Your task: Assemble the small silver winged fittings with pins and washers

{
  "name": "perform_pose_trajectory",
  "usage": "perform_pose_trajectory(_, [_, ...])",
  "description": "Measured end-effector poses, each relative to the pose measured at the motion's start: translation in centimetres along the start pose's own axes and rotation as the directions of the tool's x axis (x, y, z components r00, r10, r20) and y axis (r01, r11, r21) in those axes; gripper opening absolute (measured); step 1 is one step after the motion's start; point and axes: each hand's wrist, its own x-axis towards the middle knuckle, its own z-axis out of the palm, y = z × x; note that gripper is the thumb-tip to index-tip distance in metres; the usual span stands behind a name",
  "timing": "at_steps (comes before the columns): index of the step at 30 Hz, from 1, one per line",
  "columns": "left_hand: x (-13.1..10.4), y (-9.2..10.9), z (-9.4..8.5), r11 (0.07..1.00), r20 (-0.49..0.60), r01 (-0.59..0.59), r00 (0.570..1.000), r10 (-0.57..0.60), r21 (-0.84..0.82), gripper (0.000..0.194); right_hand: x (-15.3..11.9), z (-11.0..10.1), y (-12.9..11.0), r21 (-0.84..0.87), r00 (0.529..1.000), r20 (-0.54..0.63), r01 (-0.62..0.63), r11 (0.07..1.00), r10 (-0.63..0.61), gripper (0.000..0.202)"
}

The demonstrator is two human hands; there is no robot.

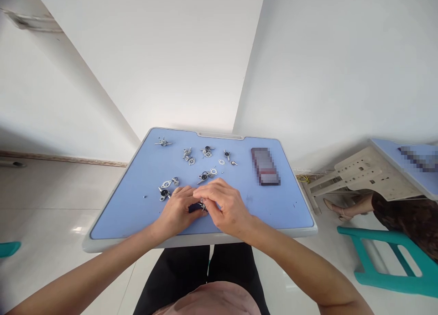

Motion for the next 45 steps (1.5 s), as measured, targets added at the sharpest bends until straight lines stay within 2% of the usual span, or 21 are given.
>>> perform_pose_trajectory(4, [-0.1,-0.1,0.1,1.0,0.002,-0.004,1.0,0.004,0.01,0.008,0.0,0.0,0.0,0.017,1.0,0.01,-0.024,1.0,0.024,0.022])
perform_pose_trajectory(9, [-0.2,-0.1,0.2,0.999,-0.016,0.009,1.0,-0.009,0.054,0.011,0.0,-0.1,-0.4,0.113,0.994,0.111,-0.037,0.993,0.025,0.032])
perform_pose_trajectory(15, [-0.3,-0.1,0.0,0.999,-0.003,0.004,1.0,-0.004,0.05,0.006,-0.1,0.3,-0.1,0.07,0.995,0.038,-0.1,0.993,0.097,0.02])
perform_pose_trajectory(18, [-0.2,-0.1,-0.2,0.999,0.05,-0.009,0.999,0.006,0.046,0.013,-0.1,0.4,0.2,0.101,0.974,0.027,-0.226,0.969,0.224,0.028])
perform_pose_trajectory(20, [-0.1,-0.1,-0.4,0.999,0.068,-0.012,0.998,0.009,0.042,0.012,-0.2,0.6,0.3,0.162,0.953,0.047,-0.304,0.939,0.3,0.041])
perform_pose_trajectory(22, [-0.1,0.0,-0.5,0.999,0.08,-0.007,0.997,0.004,0.046,0.011,-0.4,1.0,0.4,0.216,0.947,0.041,-0.319,0.923,0.317,0.051])
perform_pose_trajectory(26, [-0.1,0.3,-0.5,0.998,0.078,-0.004,0.997,-0.001,0.064,0.01,-0.7,1.7,0.3,0.258,0.981,-0.023,-0.18,0.949,0.192,0.052])
perform_pose_trajectory(29, [-0.2,0.6,-0.6,0.998,0.076,-0.004,0.997,-0.001,0.058,0.013,-1.0,0.8,0.1,0.261,0.98,-0.161,-0.072,0.963,0.117,0.045])
perform_pose_trajectory(31, [-0.2,0.7,-0.5,0.998,0.076,0.001,0.997,-0.005,0.055,0.018,-1.3,-0.5,-0.1,0.226,0.945,-0.278,-0.108,0.968,0.17,0.042])
perform_pose_trajectory(32, [-0.3,0.8,-0.5,0.998,0.072,0.006,0.997,-0.01,0.059,0.021,-1.4,-1.2,-0.1,0.186,0.927,-0.298,-0.177,0.966,0.227,0.042])
perform_pose_trajectory(34, [-0.4,1.0,-0.4,0.997,0.059,0.018,0.998,-0.022,0.072,0.022,-1.9,-2.3,0.0,0.022,0.903,-0.219,-0.374,0.927,0.369,0.039])
perform_pose_trajectory(36, [-0.5,1.1,-0.2,0.996,0.047,0.031,0.998,-0.034,0.081,0.021,-2.5,-2.6,0.3,-0.252,0.868,-0.038,-0.488,0.836,0.495,0.032])
perform_pose_trajectory(38, [-0.5,1.2,-0.1,0.996,0.044,0.043,0.998,-0.047,0.077,0.019,-3.1,-2.1,0.9,-0.46,0.823,0.103,-0.459,0.76,0.559,0.022])
perform_pose_trajectory(39, [-0.5,1.2,-0.1,0.996,0.045,0.049,0.998,-0.052,0.07,0.018,-3.3,-1.7,1.2,-0.51,0.812,0.147,-0.428,0.747,0.565,0.02])
perform_pose_trajectory(45, [-0.6,1.0,-0.1,0.998,0.033,0.061,0.998,-0.061,0.008,0.017,-3.8,0.1,2.6,-0.532,0.818,0.208,-0.366,0.763,0.537,0.017])
